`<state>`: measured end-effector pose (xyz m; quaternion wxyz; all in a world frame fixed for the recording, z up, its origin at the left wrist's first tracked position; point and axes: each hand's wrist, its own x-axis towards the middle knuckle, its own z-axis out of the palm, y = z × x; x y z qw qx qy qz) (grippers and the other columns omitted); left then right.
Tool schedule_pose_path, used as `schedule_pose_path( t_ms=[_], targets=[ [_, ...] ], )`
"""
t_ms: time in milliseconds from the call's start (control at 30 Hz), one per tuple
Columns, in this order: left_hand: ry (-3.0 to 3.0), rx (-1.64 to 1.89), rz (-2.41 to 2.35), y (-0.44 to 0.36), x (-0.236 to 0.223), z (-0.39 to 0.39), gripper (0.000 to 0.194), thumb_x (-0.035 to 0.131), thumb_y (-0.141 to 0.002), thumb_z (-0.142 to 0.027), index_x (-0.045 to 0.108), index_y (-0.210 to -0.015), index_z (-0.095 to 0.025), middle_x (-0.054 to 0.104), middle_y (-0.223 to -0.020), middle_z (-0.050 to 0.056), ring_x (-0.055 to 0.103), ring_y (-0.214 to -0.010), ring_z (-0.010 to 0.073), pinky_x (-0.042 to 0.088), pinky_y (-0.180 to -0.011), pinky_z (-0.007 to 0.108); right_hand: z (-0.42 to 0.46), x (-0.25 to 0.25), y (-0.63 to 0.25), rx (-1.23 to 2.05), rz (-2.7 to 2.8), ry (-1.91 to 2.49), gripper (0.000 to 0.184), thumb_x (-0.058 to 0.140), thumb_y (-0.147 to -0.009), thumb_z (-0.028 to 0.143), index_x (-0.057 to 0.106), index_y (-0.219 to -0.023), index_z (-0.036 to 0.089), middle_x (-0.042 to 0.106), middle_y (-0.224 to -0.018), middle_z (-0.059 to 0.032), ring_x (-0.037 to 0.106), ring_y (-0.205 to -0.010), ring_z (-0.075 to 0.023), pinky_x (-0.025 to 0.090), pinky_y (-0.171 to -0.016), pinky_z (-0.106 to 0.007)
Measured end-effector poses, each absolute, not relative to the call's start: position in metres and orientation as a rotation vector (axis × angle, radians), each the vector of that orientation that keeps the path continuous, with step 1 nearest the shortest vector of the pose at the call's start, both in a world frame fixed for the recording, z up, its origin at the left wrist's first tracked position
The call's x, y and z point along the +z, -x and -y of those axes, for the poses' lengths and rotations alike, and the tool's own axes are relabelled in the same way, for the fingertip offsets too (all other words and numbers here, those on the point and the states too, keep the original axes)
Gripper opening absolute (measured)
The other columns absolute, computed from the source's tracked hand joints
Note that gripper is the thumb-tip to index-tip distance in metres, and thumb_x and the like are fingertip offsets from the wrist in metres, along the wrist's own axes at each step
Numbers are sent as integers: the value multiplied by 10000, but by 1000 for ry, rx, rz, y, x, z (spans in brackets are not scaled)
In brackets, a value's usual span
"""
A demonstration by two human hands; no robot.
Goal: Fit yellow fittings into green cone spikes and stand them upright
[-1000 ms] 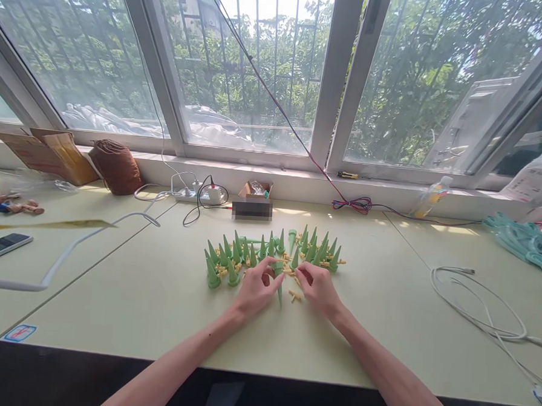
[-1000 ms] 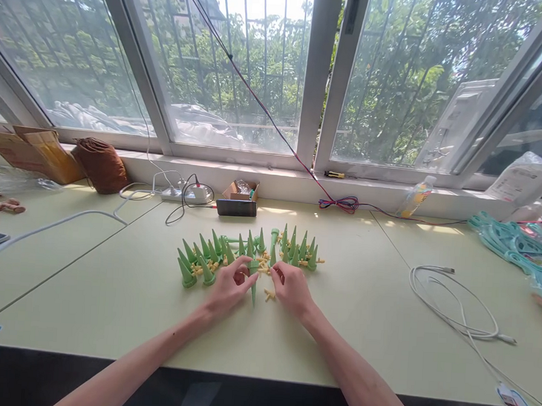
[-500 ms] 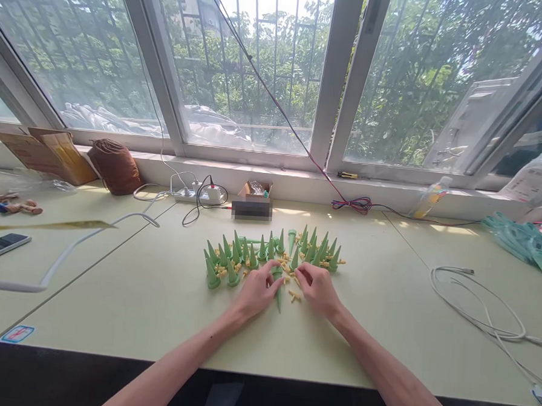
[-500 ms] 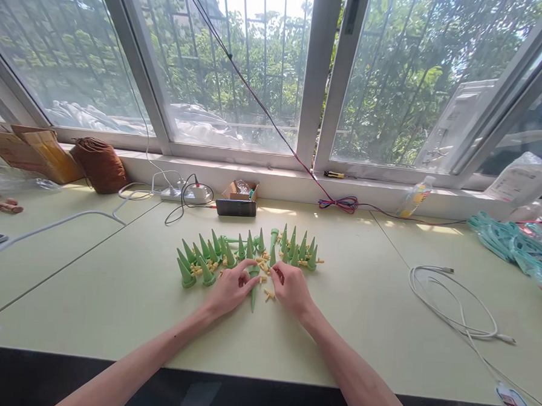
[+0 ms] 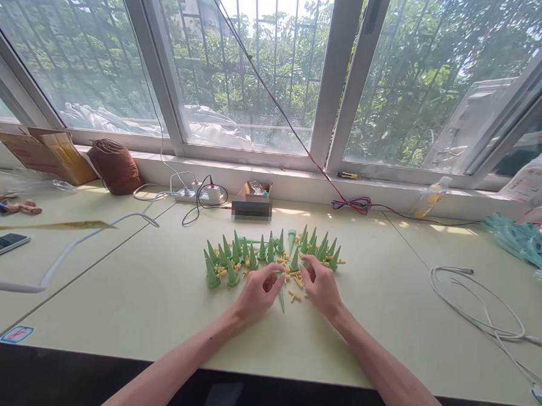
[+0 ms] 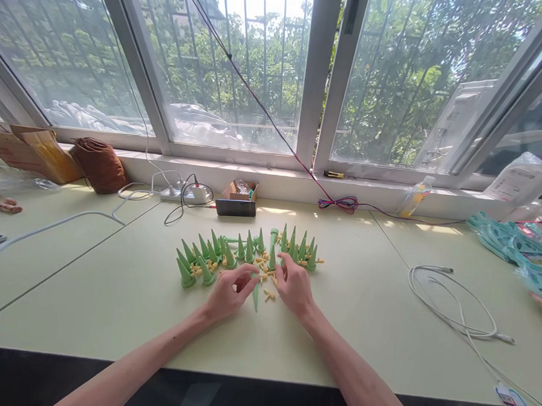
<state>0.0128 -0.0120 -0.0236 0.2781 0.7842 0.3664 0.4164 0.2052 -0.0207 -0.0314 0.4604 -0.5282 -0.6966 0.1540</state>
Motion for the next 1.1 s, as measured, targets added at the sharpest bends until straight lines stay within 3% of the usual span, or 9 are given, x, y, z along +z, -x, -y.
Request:
schedule_pose_path(
  t_ms=[67,200,467,767,1100],
  targets=[
    [-2168,1080,-938,-13,-24,13,137,515,-935,-302,594,-931,-190,443,-542,-67,351,-459,81,313,-479,197,21,-31,-206,341,1708,1299,280,458,-971,292,580,-1187,163,582,-651,10,492,-495,-146,430,-552,-266],
    [-2249,969,-906,-13,-22,15,149,500,-920,-276,611,-874,-187,452,-524,-61,367,-448,82,343,-498,205,23,-30,-204,246,1767,1284,285,440,-971,237,608,-1194,179,644,-940,-73,495,-501,-118,464,-591,-275],
    [-2318,821,-930,-15,-19,15,198,475,-922,-246,590,-771,-188,388,-510,-67,327,-465,92,305,-517,221,28,-29,-197,168,1879,1318,405,430,-960,174,577,-1333,227,511,-1393,-152,536,-474,-81,540,-662,-328],
    [-2370,828,-1003,-15,-25,9,314,462,-918,-218,471,-606,-176,381,-517,-54,318,-486,98,286,-534,234,21,-34,-197,215,1967,1393,462,425,-976,217,510,-1429,189,467,-1472,-182,699,-708,-192,577,-753,-387],
    [-2368,856,-1168,-14,-26,6,275,492,-904,-200,493,-630,-173,488,-553,-28,403,-524,112,296,-568,232,21,-34,-202,316,1911,1196,443,424,-967,154,547,-1392,179,506,-1434,-166,681,-1031,-251,573,-851,-384]
  ],
)
